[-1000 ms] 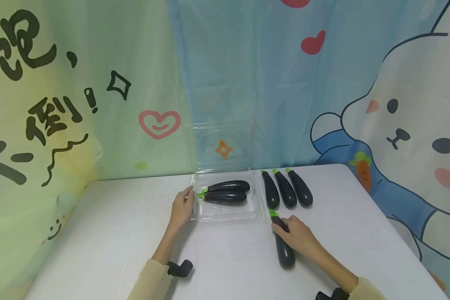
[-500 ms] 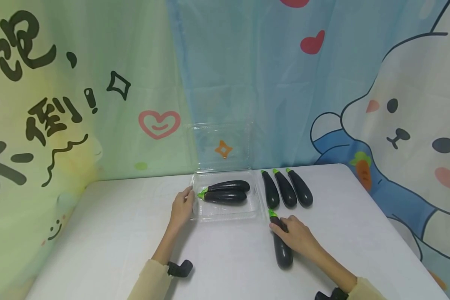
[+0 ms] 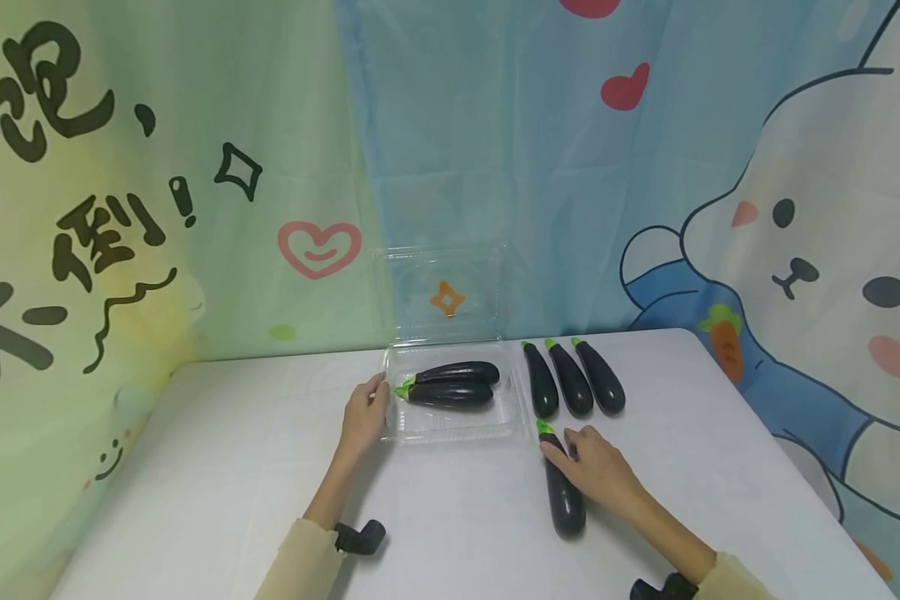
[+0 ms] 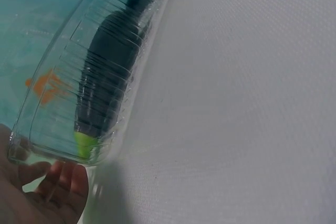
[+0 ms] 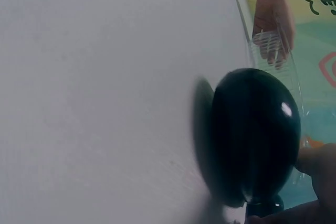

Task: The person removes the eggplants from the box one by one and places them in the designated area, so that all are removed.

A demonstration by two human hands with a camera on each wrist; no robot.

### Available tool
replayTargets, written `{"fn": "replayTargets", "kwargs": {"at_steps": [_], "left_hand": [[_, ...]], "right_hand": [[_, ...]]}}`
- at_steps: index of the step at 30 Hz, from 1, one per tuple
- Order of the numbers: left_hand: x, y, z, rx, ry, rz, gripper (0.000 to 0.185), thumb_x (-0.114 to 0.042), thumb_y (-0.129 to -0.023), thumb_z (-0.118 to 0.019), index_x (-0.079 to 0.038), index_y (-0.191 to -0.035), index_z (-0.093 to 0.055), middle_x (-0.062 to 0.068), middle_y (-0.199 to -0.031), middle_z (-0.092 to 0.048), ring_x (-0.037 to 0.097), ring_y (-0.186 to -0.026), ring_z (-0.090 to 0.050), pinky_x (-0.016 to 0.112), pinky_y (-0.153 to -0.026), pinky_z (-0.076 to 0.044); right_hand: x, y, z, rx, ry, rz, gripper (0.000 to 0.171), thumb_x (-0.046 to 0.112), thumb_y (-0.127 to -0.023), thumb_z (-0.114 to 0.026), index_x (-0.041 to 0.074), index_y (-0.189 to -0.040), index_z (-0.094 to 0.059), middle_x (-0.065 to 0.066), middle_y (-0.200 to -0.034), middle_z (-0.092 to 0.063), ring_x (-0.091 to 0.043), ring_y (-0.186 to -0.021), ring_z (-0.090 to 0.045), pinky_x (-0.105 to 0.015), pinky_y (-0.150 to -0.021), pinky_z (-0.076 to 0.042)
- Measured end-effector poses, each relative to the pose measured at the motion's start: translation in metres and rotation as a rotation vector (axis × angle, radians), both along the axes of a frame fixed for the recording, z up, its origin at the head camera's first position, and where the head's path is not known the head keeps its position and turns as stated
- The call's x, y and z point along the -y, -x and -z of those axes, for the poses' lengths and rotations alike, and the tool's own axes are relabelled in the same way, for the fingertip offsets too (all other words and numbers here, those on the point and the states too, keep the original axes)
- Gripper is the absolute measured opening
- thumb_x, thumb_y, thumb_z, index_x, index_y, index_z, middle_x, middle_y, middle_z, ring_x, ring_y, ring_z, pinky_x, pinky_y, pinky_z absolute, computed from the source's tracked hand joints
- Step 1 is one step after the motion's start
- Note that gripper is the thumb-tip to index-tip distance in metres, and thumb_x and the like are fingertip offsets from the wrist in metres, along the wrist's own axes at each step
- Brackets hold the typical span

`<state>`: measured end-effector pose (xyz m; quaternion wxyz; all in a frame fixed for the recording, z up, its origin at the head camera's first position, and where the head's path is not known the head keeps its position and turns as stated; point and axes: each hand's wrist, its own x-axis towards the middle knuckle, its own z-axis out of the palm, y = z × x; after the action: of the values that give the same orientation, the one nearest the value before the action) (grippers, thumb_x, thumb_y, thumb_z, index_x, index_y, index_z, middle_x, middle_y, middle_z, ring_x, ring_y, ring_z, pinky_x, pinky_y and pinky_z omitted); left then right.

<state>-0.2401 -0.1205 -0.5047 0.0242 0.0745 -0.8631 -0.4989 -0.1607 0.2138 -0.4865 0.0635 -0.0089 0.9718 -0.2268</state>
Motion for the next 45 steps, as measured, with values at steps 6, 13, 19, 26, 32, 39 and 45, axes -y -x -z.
{"fn": "replayTargets", "kwargs": {"at_steps": [6, 13, 19, 26, 32, 39, 45], "left_hand": [[0.001, 0.000, 0.001, -0.001, 0.001, 0.003, 0.050, -0.035, -0.103, -0.037, -0.006, -0.143, -0.046, 0.019, -0.128, -0.056, 0.034, -0.119, -0.059, 0.042, -0.090, -0.056], [0.001, 0.000, 0.001, -0.003, -0.004, 0.003, 0.050, -0.035, -0.103, -0.037, -0.006, -0.143, -0.046, 0.018, -0.128, -0.057, 0.034, -0.119, -0.059, 0.043, -0.091, -0.055], [0.001, 0.001, 0.001, 0.005, 0.000, 0.003, 0.050, -0.035, -0.103, -0.037, -0.007, -0.144, -0.046, 0.019, -0.129, -0.056, 0.034, -0.119, -0.058, 0.043, -0.090, -0.056], [0.002, 0.001, 0.001, 0.008, -0.007, -0.005, 0.050, -0.035, -0.103, -0.038, -0.007, -0.143, -0.046, 0.018, -0.129, -0.056, 0.035, -0.119, -0.058, 0.043, -0.090, -0.056], [0.001, 0.000, 0.000, 0.001, -0.018, -0.002, 0.049, -0.034, -0.103, -0.038, -0.007, -0.143, -0.046, 0.018, -0.129, -0.056, 0.035, -0.120, -0.058, 0.044, -0.092, -0.055], [0.000, 0.000, -0.001, 0.008, -0.013, -0.004, 0.049, -0.034, -0.103, -0.038, -0.008, -0.144, -0.046, 0.018, -0.127, -0.056, 0.034, -0.119, -0.058, 0.043, -0.092, -0.055], [0.000, -0.001, -0.002, -0.001, 0.004, 0.000, 0.049, -0.033, -0.103, -0.038, -0.006, -0.143, -0.046, 0.018, -0.124, -0.057, 0.033, -0.116, -0.060, 0.040, -0.087, -0.057]], "right_hand": [[-0.002, 0.001, -0.006, -0.213, 0.060, -0.004, 0.058, 0.041, -0.093, -0.060, 0.003, -0.136, -0.053, -0.016, -0.114, -0.060, -0.027, -0.097, -0.060, -0.042, -0.072, -0.053], [0.005, 0.001, -0.014, -0.402, 0.248, -0.170, 0.044, 0.021, -0.091, -0.066, 0.006, -0.131, -0.057, -0.017, -0.130, -0.055, -0.039, -0.124, -0.050, -0.061, -0.101, -0.043], [0.010, 0.002, -0.016, -0.417, 0.271, -0.222, 0.043, 0.019, -0.090, -0.067, 0.006, -0.130, -0.058, -0.015, -0.132, -0.056, -0.035, -0.125, -0.051, -0.058, -0.101, -0.045], [0.011, 0.002, -0.015, -0.385, 0.285, -0.237, 0.044, 0.020, -0.091, -0.066, 0.006, -0.132, -0.057, -0.016, -0.133, -0.055, -0.034, -0.126, -0.051, -0.057, -0.102, -0.045], [0.016, 0.004, -0.018, -0.369, 0.289, -0.263, 0.044, 0.022, -0.092, -0.065, 0.009, -0.133, -0.056, -0.013, -0.132, -0.057, -0.034, -0.125, -0.053, -0.057, -0.101, -0.046], [0.027, 0.009, -0.024, -0.351, 0.285, -0.355, 0.045, 0.023, -0.093, -0.063, 0.008, -0.135, -0.055, -0.013, -0.135, -0.058, -0.034, -0.126, -0.053, -0.056, -0.102, -0.046], [0.036, 0.012, -0.027, -0.325, 0.295, -0.415, 0.047, 0.025, -0.094, -0.062, 0.011, -0.138, -0.053, -0.009, -0.138, -0.057, -0.031, -0.128, -0.053, -0.053, -0.103, -0.047]]}}
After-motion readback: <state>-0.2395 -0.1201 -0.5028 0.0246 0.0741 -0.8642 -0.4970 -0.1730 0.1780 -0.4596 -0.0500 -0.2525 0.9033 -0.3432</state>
